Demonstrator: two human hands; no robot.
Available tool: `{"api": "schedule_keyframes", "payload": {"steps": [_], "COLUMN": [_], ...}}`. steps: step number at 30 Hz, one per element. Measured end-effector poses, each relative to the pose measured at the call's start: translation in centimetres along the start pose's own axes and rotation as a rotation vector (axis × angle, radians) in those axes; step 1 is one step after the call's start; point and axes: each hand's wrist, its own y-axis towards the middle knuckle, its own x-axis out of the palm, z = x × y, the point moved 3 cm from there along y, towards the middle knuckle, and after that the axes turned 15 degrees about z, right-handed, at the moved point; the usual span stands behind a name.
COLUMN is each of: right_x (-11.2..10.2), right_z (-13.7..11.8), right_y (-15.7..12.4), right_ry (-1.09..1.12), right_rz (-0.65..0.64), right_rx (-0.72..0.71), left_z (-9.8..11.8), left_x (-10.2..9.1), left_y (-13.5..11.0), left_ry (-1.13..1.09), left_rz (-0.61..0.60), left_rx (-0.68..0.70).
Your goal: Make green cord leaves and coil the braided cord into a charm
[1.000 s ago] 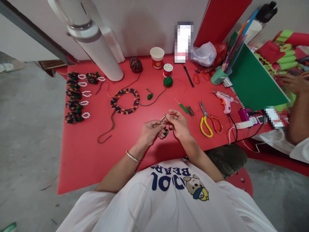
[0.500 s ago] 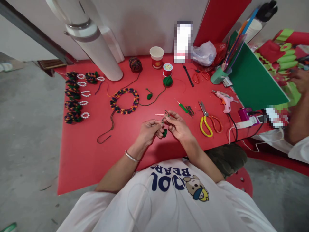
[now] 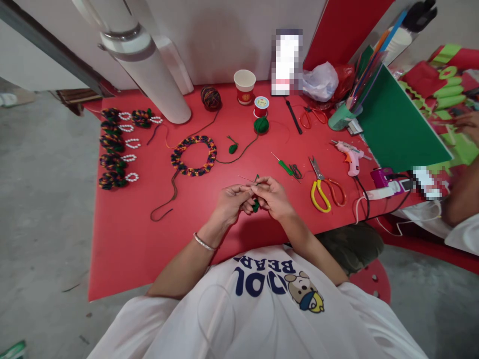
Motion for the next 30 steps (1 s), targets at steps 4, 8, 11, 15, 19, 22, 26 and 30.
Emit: {"api": "schedule_keyframes", "payload": {"steps": [4, 8, 11, 15, 19, 22, 26, 30], "right_x": [-0.3, -0.6, -0.8, -1.0, -1.3, -1.4, -1.4, -1.3], "right_z": [-0.2, -0.5, -0.5, -0.4, -0.3, -0.4, -0.4, -0.4], "right_y": [0.1, 0.0, 0.1, 0.3, 0.6, 0.8, 0.9, 0.9], "right_ry": [-0.047, -0.083, -0.107, -0.122, -0.109, -0.101, -0.087, -0.091], "right_rz": [0.028, 0.024, 0.03, 0.032, 0.04, 0.037, 0.017, 0.008], "right_rx": [-0.128, -0.181, -0.162, -0.149, -0.128, -0.113, -0.126, -0.142], "left_z": [0.1, 0.0, 0.0, -0.1, -0.3, -0.4, -0.4, -0.2], "left_x": [0.0, 0.0, 0.0, 0.0, -0.1, -0.2, -0.4, -0.5], "left_y": [0.0, 0.0, -0.1, -0.1, 0.0, 0.2, 0.5, 0.6], "left_ry": [-0.01, 0.01, 0.059, 0.124, 0.149, 0.127, 0.099, 0.081], "left_rz": [0.014, 0.055, 0.083, 0.096, 0.095, 0.077, 0.053, 0.051], "left_rx": [0.0, 0.035, 0.092, 0.164, 0.187, 0.167, 0.121, 0.092]}}
